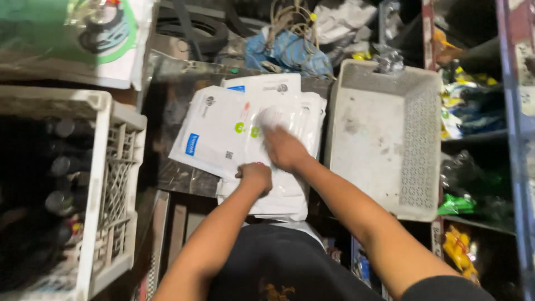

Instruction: Cleaning a plastic basket and organizing motorcycle engine gaskets at a workbench.

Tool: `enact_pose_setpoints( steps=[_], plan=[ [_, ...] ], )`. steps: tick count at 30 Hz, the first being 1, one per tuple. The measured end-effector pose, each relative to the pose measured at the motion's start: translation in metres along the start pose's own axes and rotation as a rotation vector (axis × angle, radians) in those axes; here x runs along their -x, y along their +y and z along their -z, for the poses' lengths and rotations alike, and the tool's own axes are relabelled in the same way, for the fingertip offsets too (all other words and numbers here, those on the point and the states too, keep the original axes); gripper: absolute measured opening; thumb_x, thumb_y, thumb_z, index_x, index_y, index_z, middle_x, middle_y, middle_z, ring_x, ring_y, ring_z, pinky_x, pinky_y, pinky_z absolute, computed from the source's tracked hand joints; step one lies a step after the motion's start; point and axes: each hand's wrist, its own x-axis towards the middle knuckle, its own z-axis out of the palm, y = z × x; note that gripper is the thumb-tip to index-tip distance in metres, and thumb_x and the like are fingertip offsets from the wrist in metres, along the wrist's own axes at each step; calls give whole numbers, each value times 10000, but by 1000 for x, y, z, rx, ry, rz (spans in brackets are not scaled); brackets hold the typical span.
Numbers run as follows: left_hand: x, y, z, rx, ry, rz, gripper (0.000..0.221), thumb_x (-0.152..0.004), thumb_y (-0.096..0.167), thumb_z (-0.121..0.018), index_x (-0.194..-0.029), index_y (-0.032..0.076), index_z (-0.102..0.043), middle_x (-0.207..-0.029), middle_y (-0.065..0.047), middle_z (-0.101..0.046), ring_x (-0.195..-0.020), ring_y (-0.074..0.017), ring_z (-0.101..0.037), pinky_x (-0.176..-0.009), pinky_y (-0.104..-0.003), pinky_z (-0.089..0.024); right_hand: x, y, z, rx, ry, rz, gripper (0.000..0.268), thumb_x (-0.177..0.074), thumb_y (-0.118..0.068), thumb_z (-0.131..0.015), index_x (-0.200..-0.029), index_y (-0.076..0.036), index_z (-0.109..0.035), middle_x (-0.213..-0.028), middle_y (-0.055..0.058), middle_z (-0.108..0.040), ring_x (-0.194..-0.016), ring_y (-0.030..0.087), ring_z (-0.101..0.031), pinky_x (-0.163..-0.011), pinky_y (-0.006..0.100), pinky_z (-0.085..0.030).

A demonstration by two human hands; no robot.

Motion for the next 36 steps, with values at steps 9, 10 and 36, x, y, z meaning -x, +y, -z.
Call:
enact_pose_setpoints(
  steps=[9,10,36],
  plan=[
    [85,-33,47,348,12,34,783,-1056,274,-537,-1654,37,-90,-1690,-309,-15,-1515,-589,-30,-1071,-752,-345,-26,-3,-20,-15,34,129,634,-862,-452,-629,-1439,-193,-584,-1374,149,-646,-1239,386,-621,-1139,508,-439],
    [86,-43,45,356,13,33,783,-1056,274,-537,-1654,37,-90,-1690,-309,-15,-1515,-589,-30,-1071,-752,-345,-31,-3,-17,-11,28,132,634,-862,-452,-629,-1439,-193,-584,-1374,149,-646,-1239,386,-621,-1139,508,-439],
    [61,-88,17,436,71,-144,605,-941,312,-612,-1482,49,-548,-1685,-258,-186,-1477,-605,-191,-1183,-610,-323,-174,-46,-77,168,-62,-143,504,-1037,-361,-397,-1472,-169,-563,-1531,122,-526,-1420,334,-485,-1223,551,-260]
  ],
)
